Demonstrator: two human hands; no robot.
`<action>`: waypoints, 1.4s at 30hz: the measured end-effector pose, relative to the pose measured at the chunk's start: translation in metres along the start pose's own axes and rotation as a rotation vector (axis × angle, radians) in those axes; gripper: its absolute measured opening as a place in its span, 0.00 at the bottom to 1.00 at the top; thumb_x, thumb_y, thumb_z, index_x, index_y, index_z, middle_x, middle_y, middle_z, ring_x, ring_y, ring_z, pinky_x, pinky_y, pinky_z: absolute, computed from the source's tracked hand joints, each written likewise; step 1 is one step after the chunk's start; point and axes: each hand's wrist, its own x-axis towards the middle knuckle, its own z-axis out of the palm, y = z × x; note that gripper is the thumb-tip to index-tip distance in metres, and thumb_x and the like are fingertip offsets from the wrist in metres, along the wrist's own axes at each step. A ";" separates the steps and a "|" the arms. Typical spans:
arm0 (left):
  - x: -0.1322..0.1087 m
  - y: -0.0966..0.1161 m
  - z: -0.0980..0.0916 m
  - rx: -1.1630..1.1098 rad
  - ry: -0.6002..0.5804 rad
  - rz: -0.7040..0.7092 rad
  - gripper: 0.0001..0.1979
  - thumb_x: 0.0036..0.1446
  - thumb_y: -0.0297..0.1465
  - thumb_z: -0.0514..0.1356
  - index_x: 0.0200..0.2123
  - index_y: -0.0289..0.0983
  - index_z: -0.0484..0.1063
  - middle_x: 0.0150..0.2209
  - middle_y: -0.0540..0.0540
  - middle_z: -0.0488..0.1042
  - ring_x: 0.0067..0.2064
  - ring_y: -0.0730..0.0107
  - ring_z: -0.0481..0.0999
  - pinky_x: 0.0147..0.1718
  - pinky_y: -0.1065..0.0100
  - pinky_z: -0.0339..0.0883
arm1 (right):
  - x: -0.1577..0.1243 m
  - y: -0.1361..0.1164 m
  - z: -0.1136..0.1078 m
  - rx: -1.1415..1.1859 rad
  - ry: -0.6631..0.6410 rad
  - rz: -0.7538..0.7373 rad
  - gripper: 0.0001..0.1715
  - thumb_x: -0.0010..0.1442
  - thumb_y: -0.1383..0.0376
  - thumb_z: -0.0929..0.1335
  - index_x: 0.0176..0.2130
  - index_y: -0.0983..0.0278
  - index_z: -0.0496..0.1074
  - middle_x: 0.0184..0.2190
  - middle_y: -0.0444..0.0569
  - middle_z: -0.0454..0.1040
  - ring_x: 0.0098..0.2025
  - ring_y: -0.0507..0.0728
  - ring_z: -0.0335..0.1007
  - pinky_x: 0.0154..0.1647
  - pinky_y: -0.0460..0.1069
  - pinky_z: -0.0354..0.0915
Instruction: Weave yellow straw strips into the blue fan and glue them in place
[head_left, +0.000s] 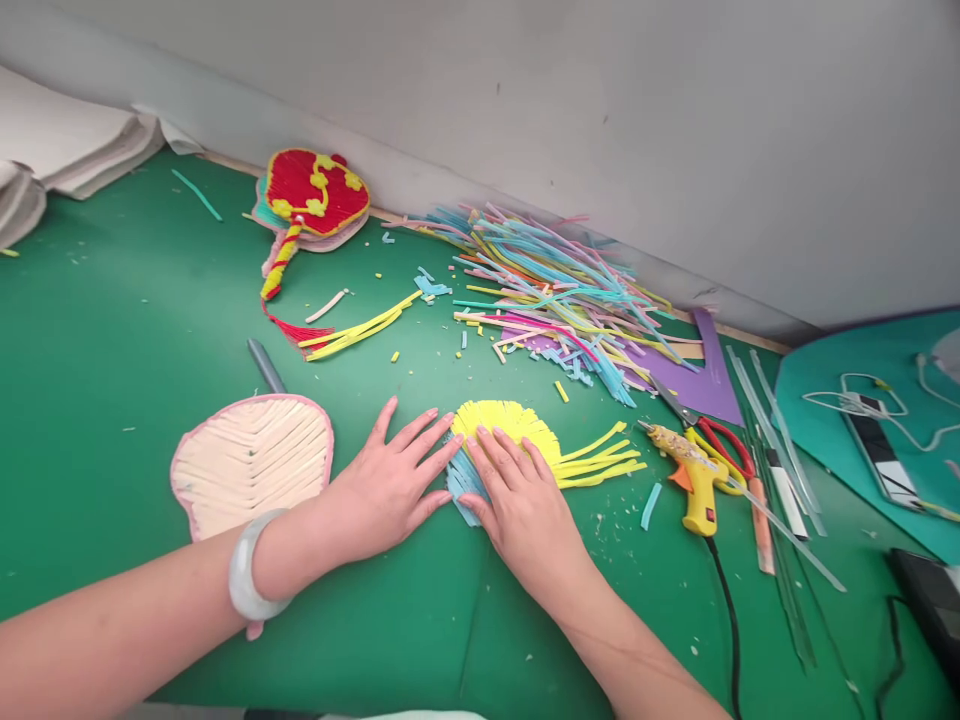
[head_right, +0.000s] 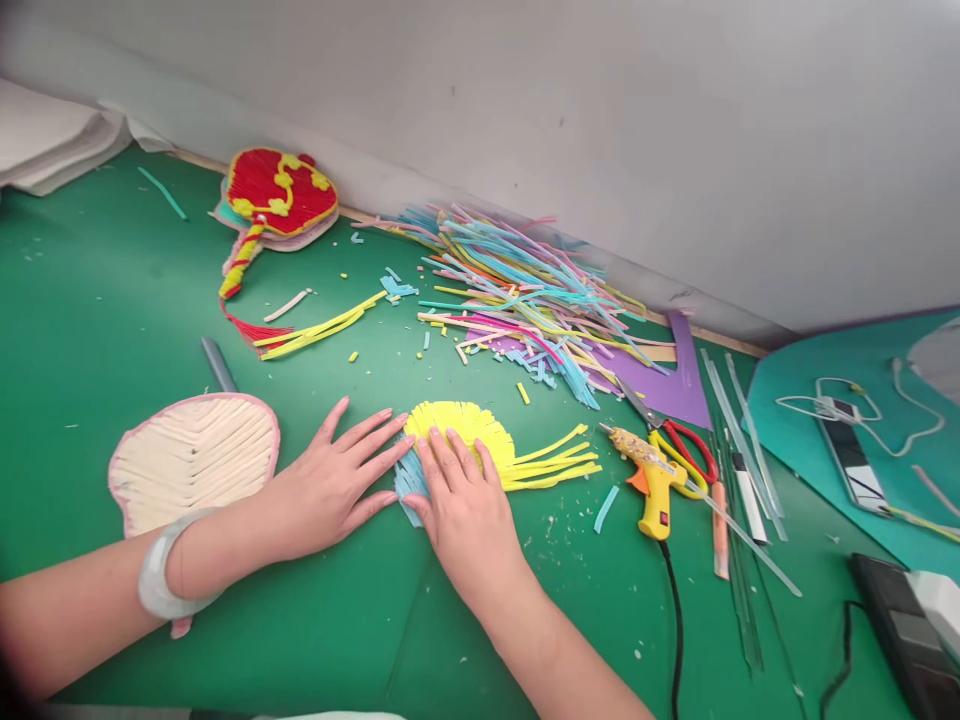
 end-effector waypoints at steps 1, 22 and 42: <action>0.000 0.000 0.000 0.004 -0.007 0.003 0.26 0.69 0.43 0.49 0.64 0.36 0.64 0.67 0.37 0.61 0.68 0.47 0.61 0.67 0.36 0.37 | 0.000 0.000 0.001 -0.004 0.000 0.004 0.29 0.72 0.55 0.60 0.64 0.67 0.64 0.65 0.54 0.65 0.66 0.64 0.61 0.66 0.63 0.55; -0.002 -0.005 0.001 0.092 -0.076 0.054 0.28 0.70 0.44 0.47 0.67 0.35 0.58 0.69 0.36 0.58 0.70 0.48 0.56 0.66 0.34 0.38 | 0.003 -0.003 0.003 0.013 0.009 0.025 0.29 0.70 0.54 0.62 0.63 0.67 0.66 0.63 0.59 0.68 0.64 0.65 0.64 0.66 0.66 0.55; -0.002 -0.005 0.001 0.097 -0.070 0.059 0.29 0.70 0.45 0.47 0.67 0.36 0.58 0.69 0.35 0.58 0.70 0.48 0.56 0.66 0.35 0.40 | 0.003 -0.003 0.003 0.002 0.000 0.011 0.30 0.70 0.54 0.62 0.64 0.67 0.65 0.64 0.56 0.67 0.64 0.67 0.63 0.65 0.68 0.56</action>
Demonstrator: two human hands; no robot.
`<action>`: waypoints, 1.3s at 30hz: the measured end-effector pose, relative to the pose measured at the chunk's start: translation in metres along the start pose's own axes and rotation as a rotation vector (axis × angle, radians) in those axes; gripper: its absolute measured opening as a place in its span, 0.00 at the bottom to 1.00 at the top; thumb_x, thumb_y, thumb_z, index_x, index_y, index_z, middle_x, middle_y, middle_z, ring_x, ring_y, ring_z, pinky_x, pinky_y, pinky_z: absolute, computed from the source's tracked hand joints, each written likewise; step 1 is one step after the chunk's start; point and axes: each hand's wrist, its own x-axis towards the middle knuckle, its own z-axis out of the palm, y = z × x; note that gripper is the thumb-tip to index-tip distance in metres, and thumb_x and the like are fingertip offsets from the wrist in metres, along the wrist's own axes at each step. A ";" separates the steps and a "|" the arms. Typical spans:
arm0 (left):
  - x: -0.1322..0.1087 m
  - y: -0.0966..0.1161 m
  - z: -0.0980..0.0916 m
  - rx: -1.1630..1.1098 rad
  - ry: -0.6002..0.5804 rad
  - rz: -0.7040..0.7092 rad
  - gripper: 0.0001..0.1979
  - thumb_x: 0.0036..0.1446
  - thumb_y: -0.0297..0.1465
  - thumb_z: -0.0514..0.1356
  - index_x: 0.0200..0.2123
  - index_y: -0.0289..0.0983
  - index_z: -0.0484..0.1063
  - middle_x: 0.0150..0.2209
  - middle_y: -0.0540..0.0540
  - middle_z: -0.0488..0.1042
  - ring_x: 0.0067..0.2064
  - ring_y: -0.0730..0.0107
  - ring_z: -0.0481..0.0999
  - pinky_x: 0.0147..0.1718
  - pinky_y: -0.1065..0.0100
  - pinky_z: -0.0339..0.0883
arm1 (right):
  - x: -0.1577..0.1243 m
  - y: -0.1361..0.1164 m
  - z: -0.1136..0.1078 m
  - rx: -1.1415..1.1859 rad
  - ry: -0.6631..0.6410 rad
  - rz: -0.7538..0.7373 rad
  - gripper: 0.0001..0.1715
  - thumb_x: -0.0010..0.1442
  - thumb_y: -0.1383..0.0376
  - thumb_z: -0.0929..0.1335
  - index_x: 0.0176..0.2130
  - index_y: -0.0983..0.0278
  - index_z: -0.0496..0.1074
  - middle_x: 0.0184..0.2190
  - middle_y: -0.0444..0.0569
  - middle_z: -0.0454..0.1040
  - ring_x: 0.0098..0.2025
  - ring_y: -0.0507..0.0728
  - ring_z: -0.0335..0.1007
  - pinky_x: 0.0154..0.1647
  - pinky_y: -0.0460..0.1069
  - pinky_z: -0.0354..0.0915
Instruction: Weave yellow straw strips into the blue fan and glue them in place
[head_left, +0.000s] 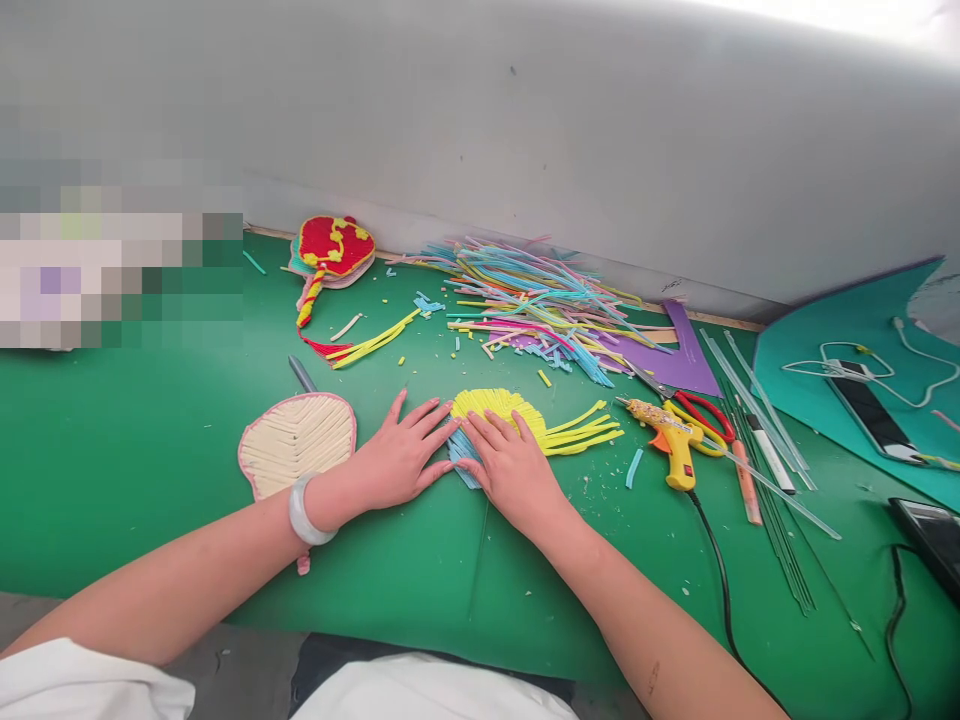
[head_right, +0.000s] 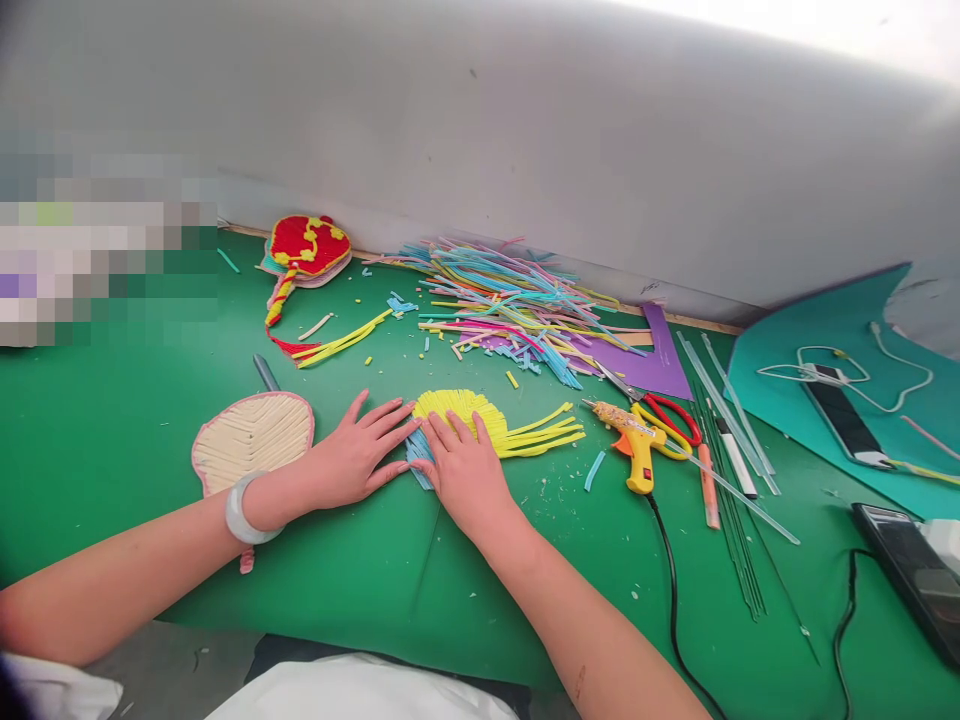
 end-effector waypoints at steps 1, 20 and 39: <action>0.000 0.000 0.000 0.002 -0.005 0.000 0.29 0.70 0.45 0.47 0.67 0.36 0.58 0.69 0.35 0.58 0.70 0.48 0.56 0.66 0.35 0.40 | 0.000 0.000 0.000 0.000 -0.003 0.001 0.30 0.71 0.53 0.61 0.63 0.67 0.66 0.64 0.56 0.67 0.64 0.67 0.63 0.66 0.68 0.56; 0.000 0.000 0.000 0.002 0.002 0.001 0.28 0.70 0.44 0.48 0.67 0.36 0.59 0.69 0.35 0.57 0.70 0.48 0.56 0.66 0.34 0.40 | -0.001 0.002 0.001 0.012 0.042 -0.009 0.28 0.71 0.54 0.61 0.63 0.65 0.66 0.63 0.57 0.68 0.64 0.66 0.64 0.65 0.67 0.56; -0.001 0.000 0.001 -0.005 0.013 -0.004 0.27 0.70 0.44 0.47 0.66 0.37 0.59 0.69 0.35 0.58 0.70 0.49 0.55 0.67 0.36 0.38 | -0.001 0.012 0.007 0.037 0.123 0.025 0.23 0.72 0.58 0.61 0.59 0.64 0.71 0.60 0.53 0.72 0.62 0.66 0.66 0.67 0.70 0.50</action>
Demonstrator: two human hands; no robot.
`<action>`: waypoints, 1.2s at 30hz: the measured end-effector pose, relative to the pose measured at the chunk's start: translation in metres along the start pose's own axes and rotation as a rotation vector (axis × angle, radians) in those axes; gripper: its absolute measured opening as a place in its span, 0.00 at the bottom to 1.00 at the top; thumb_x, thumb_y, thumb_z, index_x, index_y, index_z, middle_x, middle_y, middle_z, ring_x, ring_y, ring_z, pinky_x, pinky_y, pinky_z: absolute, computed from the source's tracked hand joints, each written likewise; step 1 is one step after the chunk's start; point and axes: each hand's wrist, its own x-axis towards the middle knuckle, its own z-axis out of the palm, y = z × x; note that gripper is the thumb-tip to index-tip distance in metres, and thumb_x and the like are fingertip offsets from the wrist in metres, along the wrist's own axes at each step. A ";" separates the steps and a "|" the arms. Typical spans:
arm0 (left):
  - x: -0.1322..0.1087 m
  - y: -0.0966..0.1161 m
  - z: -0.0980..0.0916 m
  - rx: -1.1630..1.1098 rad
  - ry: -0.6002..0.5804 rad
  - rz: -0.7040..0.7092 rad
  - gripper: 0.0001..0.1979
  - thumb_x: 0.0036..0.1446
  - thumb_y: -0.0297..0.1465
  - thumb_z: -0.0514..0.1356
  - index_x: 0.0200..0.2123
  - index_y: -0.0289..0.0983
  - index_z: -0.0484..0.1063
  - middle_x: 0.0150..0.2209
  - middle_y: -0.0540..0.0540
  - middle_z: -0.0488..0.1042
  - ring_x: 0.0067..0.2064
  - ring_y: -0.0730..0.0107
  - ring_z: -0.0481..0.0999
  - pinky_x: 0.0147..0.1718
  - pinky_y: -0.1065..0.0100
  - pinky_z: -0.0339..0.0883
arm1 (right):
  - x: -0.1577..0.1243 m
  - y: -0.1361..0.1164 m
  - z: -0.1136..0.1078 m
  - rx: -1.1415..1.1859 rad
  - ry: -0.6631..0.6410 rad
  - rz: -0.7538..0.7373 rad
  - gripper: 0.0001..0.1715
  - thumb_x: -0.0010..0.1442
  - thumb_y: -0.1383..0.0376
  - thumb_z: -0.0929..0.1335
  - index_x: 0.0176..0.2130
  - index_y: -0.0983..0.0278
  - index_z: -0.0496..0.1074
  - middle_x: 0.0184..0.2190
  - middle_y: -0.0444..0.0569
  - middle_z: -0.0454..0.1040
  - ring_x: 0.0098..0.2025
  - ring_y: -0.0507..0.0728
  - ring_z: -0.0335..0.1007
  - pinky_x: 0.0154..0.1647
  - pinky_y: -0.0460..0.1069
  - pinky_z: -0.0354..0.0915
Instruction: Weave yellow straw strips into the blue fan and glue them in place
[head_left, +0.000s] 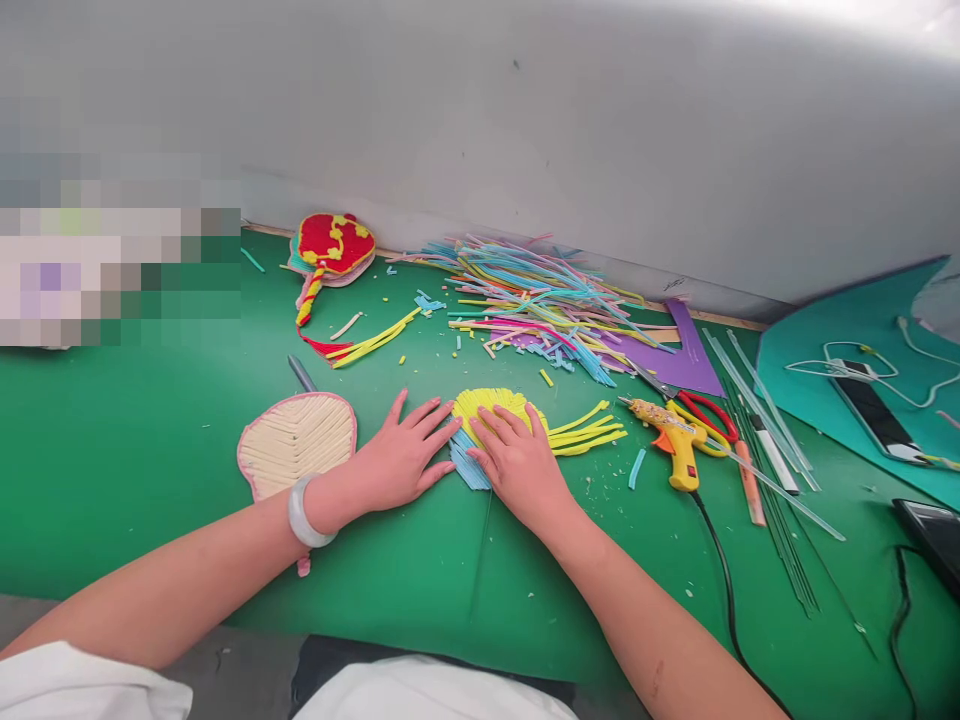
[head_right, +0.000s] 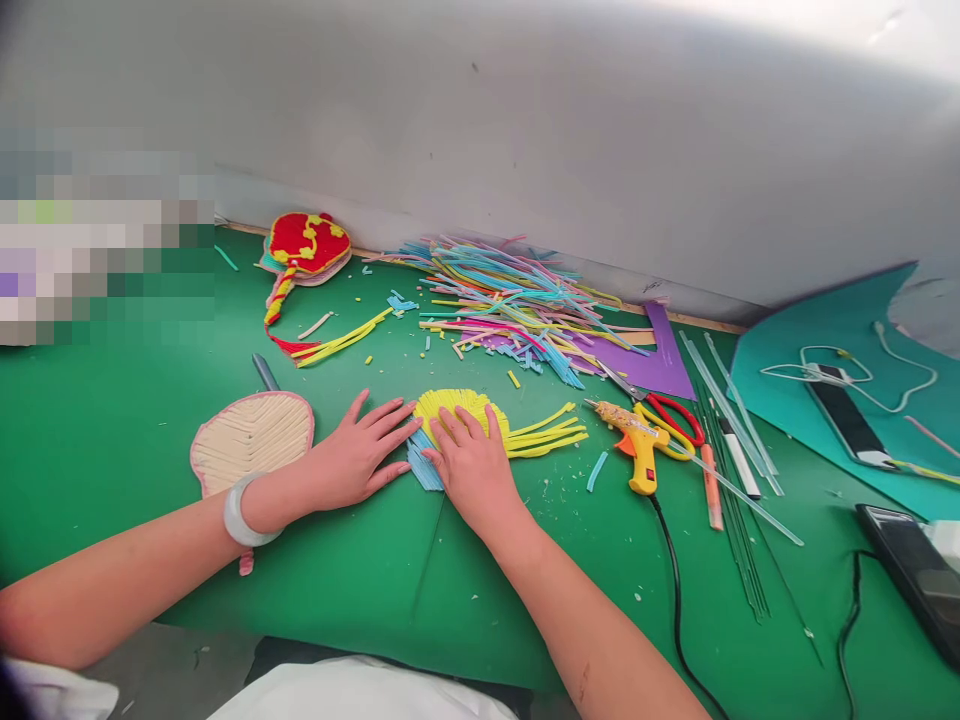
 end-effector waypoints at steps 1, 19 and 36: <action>0.000 0.000 0.000 -0.002 0.001 0.000 0.27 0.70 0.44 0.47 0.66 0.37 0.59 0.69 0.36 0.58 0.70 0.49 0.55 0.67 0.36 0.38 | 0.000 0.000 0.000 0.000 0.000 0.000 0.23 0.72 0.58 0.61 0.59 0.63 0.71 0.60 0.53 0.72 0.62 0.66 0.66 0.67 0.70 0.50; 0.000 -0.001 0.001 0.014 -0.008 0.006 0.27 0.70 0.44 0.47 0.66 0.36 0.59 0.69 0.36 0.58 0.70 0.48 0.55 0.66 0.35 0.40 | -0.002 -0.002 0.000 0.015 0.060 -0.018 0.18 0.70 0.59 0.63 0.55 0.60 0.75 0.55 0.53 0.76 0.59 0.64 0.69 0.67 0.70 0.50; 0.000 -0.003 0.003 0.001 -0.004 -0.003 0.29 0.70 0.45 0.48 0.68 0.38 0.57 0.70 0.37 0.56 0.70 0.49 0.55 0.67 0.37 0.36 | 0.000 0.029 -0.029 0.132 0.655 0.185 0.10 0.65 0.62 0.69 0.33 0.59 0.64 0.28 0.44 0.69 0.36 0.57 0.68 0.53 0.58 0.68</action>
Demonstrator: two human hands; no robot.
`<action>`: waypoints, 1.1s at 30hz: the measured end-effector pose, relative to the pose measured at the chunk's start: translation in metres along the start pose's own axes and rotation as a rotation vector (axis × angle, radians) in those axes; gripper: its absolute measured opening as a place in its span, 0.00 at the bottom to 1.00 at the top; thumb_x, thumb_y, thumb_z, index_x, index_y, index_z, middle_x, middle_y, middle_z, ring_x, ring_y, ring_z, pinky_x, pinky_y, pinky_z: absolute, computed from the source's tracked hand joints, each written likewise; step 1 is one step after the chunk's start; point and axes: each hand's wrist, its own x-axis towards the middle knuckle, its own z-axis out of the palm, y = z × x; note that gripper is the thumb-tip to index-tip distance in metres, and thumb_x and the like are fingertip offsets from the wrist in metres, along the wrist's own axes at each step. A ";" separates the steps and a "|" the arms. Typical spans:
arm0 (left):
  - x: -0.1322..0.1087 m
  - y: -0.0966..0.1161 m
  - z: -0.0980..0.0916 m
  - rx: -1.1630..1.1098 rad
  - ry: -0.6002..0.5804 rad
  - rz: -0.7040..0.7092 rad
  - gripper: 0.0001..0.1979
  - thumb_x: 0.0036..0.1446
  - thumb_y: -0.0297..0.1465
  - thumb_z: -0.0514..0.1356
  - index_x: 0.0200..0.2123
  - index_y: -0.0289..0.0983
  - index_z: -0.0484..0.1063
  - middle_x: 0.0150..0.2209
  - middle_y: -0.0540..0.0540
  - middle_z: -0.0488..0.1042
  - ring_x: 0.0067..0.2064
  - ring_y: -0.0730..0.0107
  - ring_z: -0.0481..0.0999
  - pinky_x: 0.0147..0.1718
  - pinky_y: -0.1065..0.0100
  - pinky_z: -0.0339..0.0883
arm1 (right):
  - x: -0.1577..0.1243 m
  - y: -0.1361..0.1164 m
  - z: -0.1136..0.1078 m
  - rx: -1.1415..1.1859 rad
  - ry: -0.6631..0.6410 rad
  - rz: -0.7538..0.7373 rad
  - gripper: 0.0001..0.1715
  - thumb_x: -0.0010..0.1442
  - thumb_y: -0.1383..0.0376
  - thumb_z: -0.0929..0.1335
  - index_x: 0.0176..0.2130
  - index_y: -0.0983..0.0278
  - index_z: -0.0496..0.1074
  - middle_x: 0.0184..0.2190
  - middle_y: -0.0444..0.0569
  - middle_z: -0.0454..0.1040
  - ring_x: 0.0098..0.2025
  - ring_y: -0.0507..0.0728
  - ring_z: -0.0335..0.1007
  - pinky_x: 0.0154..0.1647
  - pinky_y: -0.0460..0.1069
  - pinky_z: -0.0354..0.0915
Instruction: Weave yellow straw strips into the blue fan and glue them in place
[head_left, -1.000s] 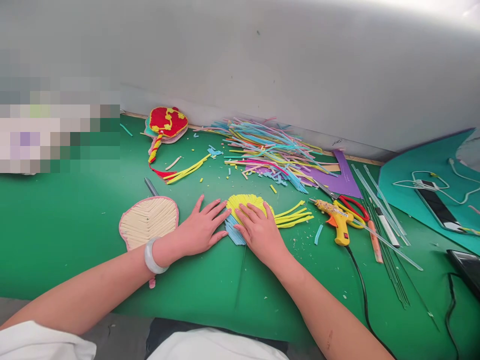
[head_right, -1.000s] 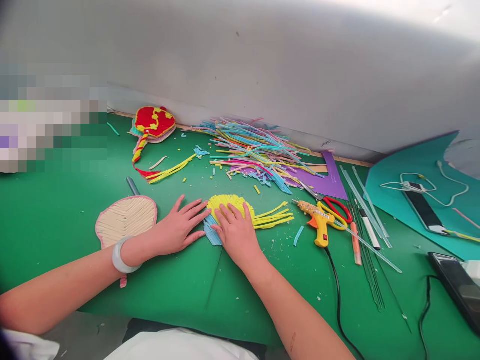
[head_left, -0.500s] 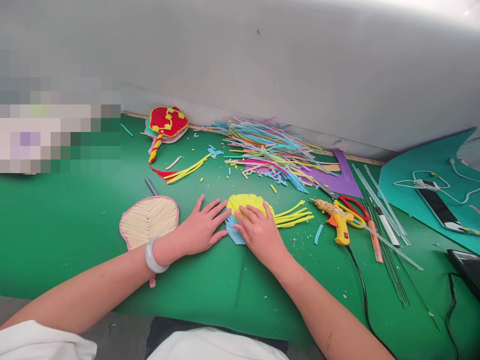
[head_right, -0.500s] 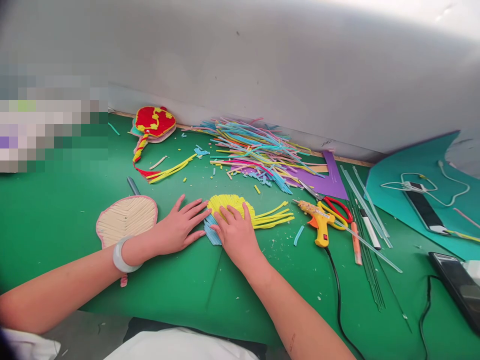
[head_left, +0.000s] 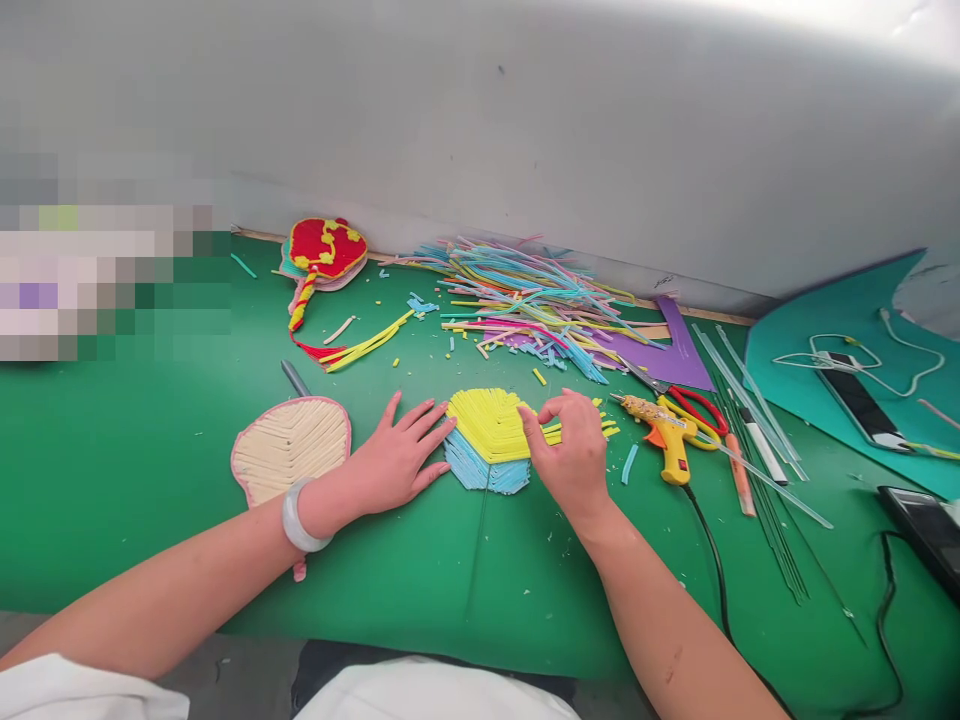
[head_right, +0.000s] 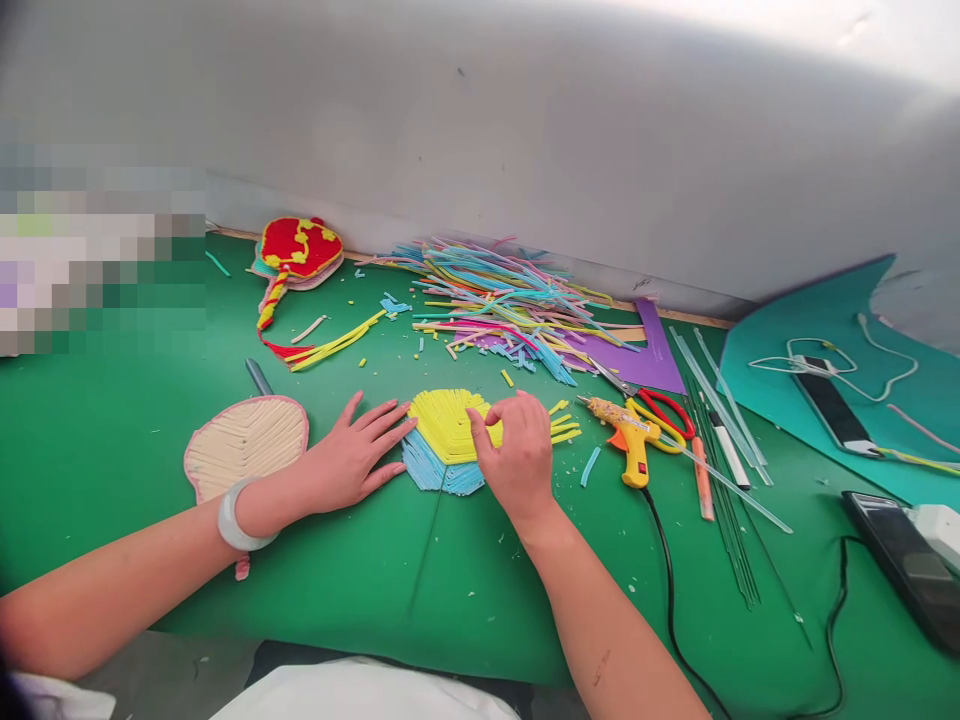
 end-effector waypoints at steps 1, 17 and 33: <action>0.000 0.000 0.000 0.001 -0.001 0.000 0.29 0.70 0.45 0.48 0.68 0.38 0.57 0.69 0.37 0.56 0.70 0.49 0.55 0.67 0.37 0.36 | 0.000 0.002 0.000 -0.007 0.018 0.015 0.11 0.65 0.63 0.68 0.32 0.58 0.62 0.27 0.43 0.67 0.36 0.57 0.68 0.51 0.57 0.68; 0.000 0.000 -0.002 -0.008 0.045 -0.017 0.39 0.69 0.47 0.47 0.72 0.34 0.34 0.70 0.34 0.54 0.69 0.48 0.57 0.67 0.38 0.39 | -0.001 0.006 0.002 0.093 -0.104 0.210 0.14 0.69 0.53 0.63 0.35 0.59 0.66 0.32 0.49 0.73 0.41 0.60 0.71 0.47 0.55 0.66; 0.003 0.007 -0.021 -0.017 0.204 0.020 0.22 0.70 0.34 0.50 0.64 0.34 0.61 0.65 0.36 0.66 0.68 0.52 0.62 0.67 0.39 0.47 | 0.006 0.003 -0.014 0.293 -0.265 0.466 0.18 0.69 0.54 0.63 0.37 0.61 0.76 0.35 0.49 0.81 0.39 0.58 0.77 0.41 0.51 0.70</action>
